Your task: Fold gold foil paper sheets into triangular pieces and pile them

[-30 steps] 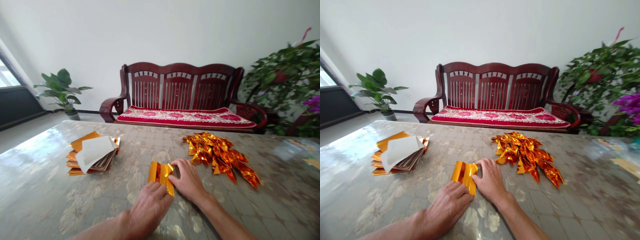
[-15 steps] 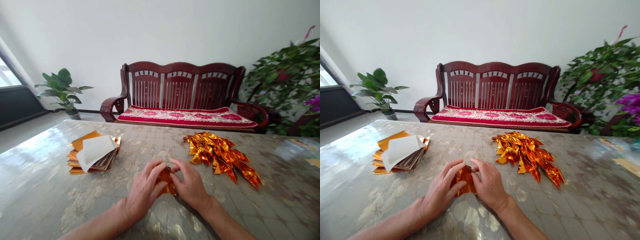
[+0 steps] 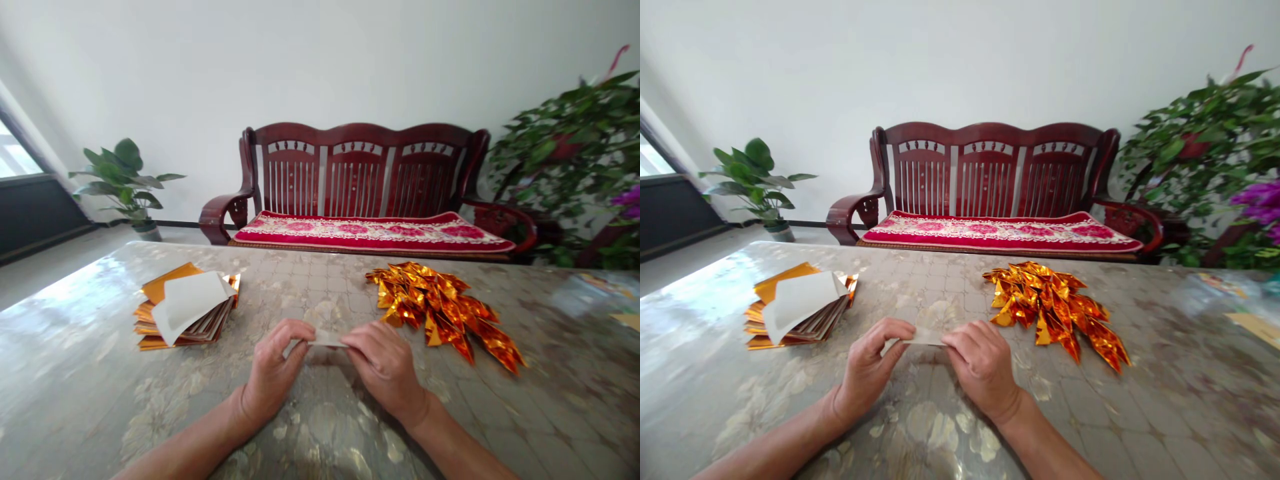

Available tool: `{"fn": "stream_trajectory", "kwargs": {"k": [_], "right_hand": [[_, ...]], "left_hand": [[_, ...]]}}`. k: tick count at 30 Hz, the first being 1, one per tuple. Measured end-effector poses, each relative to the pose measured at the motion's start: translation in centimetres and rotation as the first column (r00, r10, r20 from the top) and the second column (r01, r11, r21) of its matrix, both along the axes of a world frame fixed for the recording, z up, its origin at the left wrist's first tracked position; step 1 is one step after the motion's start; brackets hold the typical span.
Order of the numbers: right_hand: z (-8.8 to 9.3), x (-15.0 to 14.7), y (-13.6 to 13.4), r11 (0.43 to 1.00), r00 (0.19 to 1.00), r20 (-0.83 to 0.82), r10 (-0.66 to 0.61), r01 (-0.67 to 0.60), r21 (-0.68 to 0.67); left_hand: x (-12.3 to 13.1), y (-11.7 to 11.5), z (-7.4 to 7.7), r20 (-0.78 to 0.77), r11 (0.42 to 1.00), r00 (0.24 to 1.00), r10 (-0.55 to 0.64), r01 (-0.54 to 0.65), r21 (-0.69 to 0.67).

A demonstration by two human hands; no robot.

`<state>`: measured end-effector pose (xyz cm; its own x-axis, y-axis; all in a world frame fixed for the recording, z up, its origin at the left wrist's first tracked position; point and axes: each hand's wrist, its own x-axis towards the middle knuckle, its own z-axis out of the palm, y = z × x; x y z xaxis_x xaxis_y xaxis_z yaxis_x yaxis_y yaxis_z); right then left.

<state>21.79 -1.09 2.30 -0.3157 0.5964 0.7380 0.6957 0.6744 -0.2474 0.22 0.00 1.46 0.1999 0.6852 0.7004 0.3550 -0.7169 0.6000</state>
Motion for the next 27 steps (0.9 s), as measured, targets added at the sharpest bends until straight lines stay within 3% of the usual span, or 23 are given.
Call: {"fn": "stream_trajectory", "kwargs": {"k": [3, 6, 10, 18, 22, 27], "right_hand": [[0.3, 0.7, -0.1, 0.99, 0.998, 0.047, -0.048, 0.041, 0.132], [0.1, 0.8, 0.0, 0.983, 0.986, 0.121, -0.113, 0.093, 0.157], [-0.7, 0.5, 0.2, 0.987, 0.966, 0.21, -0.154, 0.139, 0.083], [-2.1, 0.4, 0.2, 0.988, 0.934, 0.35, -0.067, 0.111, -0.107], [-2.3, 0.5, 0.2, 0.97, 0.93, 0.365, -0.036, 0.119, -0.21], [-2.2, 0.7, 0.3, 0.939, 0.95, 0.31, -0.031, 0.133, -0.316]], "left_hand": [[-0.5, 0.1, -0.5, -0.026, 0.998, 0.999, -0.043, 0.044, 0.035], [-0.9, 0.3, -0.7, -0.26, 0.999, 0.965, 0.032, -0.025, 0.028], [-0.9, 0.4, -0.8, -0.577, 0.993, 0.809, 0.112, -0.065, 0.103], [-0.2, 0.2, -1.5, -0.779, 0.996, 0.623, 0.076, -0.015, 0.085], [-0.2, 0.4, -1.7, -0.77, 0.998, 0.635, 0.062, -0.035, 0.052], [-0.2, 0.4, -1.6, -0.682, 0.993, 0.731, -0.03, -0.054, -0.102]]}}
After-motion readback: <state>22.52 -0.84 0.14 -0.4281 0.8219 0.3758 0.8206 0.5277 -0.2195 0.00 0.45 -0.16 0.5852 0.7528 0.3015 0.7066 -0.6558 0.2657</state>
